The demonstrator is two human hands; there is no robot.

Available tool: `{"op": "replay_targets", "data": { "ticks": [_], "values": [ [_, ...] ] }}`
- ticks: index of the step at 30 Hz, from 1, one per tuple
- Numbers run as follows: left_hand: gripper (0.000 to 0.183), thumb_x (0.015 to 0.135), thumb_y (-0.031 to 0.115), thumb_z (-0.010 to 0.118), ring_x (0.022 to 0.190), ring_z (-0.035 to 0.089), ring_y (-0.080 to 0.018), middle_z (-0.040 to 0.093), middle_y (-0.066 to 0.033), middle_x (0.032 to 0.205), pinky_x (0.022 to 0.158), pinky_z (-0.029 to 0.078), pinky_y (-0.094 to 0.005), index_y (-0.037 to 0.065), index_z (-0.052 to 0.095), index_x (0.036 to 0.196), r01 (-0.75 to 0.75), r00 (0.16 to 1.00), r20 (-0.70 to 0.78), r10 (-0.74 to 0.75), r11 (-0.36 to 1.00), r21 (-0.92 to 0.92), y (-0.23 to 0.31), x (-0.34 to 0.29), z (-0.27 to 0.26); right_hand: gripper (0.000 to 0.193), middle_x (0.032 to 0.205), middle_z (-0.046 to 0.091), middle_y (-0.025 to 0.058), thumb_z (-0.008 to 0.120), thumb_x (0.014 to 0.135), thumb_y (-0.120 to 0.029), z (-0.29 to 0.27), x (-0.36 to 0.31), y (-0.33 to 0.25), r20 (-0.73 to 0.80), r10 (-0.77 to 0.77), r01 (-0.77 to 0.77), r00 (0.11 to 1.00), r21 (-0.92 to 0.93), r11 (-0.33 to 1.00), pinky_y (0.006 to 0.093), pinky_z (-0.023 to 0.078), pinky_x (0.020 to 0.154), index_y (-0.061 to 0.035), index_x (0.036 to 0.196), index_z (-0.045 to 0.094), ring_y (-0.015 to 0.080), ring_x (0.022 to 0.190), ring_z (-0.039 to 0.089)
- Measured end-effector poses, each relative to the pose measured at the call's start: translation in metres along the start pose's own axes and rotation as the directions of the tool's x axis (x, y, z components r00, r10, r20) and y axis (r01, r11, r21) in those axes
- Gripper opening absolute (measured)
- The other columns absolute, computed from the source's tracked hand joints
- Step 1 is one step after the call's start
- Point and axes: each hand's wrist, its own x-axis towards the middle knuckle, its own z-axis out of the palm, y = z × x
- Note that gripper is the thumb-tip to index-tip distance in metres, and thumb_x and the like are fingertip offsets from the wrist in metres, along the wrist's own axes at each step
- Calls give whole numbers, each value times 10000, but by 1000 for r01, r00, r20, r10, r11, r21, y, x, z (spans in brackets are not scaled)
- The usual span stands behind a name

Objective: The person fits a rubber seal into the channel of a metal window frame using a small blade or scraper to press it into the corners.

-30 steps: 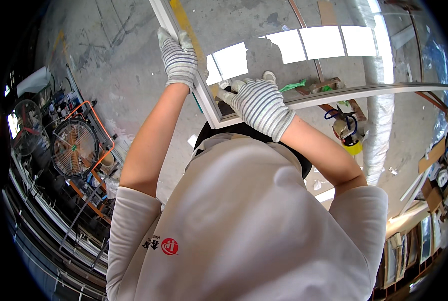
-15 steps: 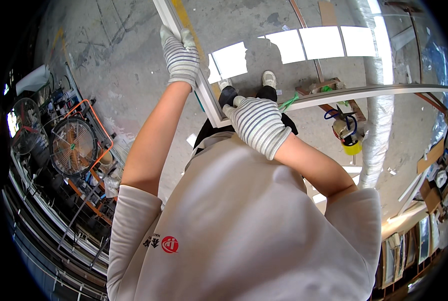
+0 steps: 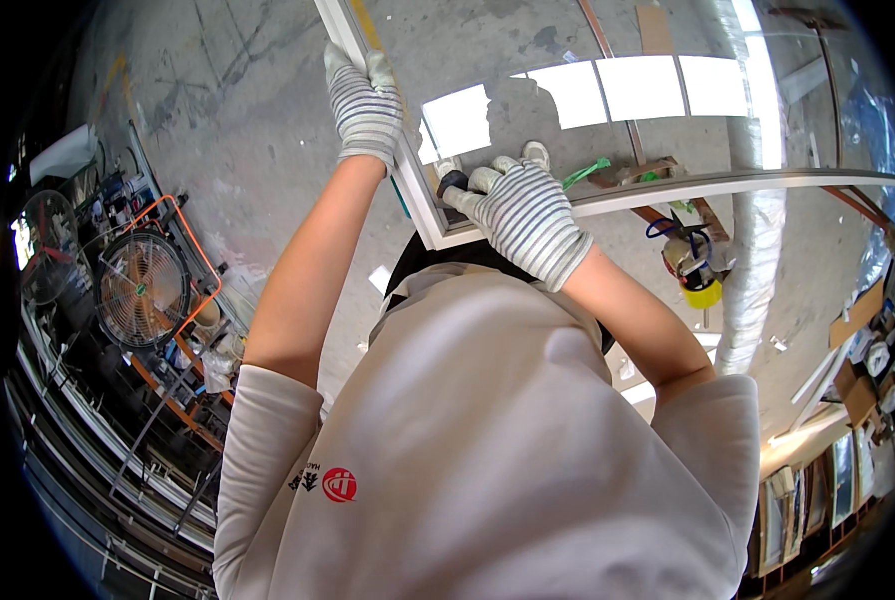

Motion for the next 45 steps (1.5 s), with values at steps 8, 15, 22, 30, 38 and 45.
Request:
{"op": "replay_targets", "data": {
  "ticks": [8, 15, 22, 30, 38, 45],
  "values": [
    [512, 1000, 456, 370, 843, 467, -82, 435, -17, 1019, 664, 459, -153, 16, 427, 1256, 60, 998, -20, -66, 973, -224, -7, 2, 5, 363, 1045, 620, 33, 506, 876, -184, 4, 7, 2, -13, 37, -37, 999, -5, 999, 458, 375, 920, -264, 1213, 615, 219, 1019, 559],
    [467, 943, 195, 495, 1052, 519, -293, 493, -203, 1201, 947, 425, -326, -54, 360, 1314, -171, 978, -45, 205, 905, 389, -10, 2, 0, 335, 970, 604, 20, 519, 873, -190, 10, 4, 7, -21, -18, 17, 1000, -30, 999, 446, 356, 923, -267, 1175, 639, 199, 995, 554],
    [500, 902, 148, 536, 1107, 520, -385, 503, -277, 1210, 988, 406, -403, -75, 353, 1310, -112, 992, -19, 124, 943, 313, 3, 1, -3, 229, 891, 596, 14, 583, 835, -225, 7, 4, 11, -106, -126, 132, 986, 51, 990, 417, 402, 803, -235, 1029, 705, 204, 916, 565],
    [459, 922, 106, 495, 993, 502, -253, 481, -196, 1201, 926, 429, -296, -35, 331, 1327, -109, 993, 4, 114, 939, 326, -1, 1, -1, 273, 992, 632, -17, 517, 880, -258, -5, 10, 15, 141, -164, 160, 976, 41, 986, 472, 365, 881, -331, 1080, 688, 193, 998, 568],
    [428, 909, 56, 500, 974, 498, -221, 481, -180, 1189, 879, 453, -291, -36, 353, 1300, -99, 995, 13, 100, 944, 316, 7, -1, -3, 279, 984, 635, -7, 533, 853, -218, -7, 11, 18, 107, -136, 128, 985, 80, 989, 426, 412, 874, -287, 1069, 698, 203, 960, 576],
    [405, 890, 113, 534, 959, 556, -335, 538, -245, 1110, 911, 443, -373, -81, 407, 1221, 30, 999, -24, -28, 995, 97, 1, 3, 0, 266, 901, 628, 10, 548, 829, -203, -15, 3, 15, -30, -171, 173, 985, 82, 982, 384, 400, 852, -259, 1027, 716, 195, 889, 570]
  ]
}}
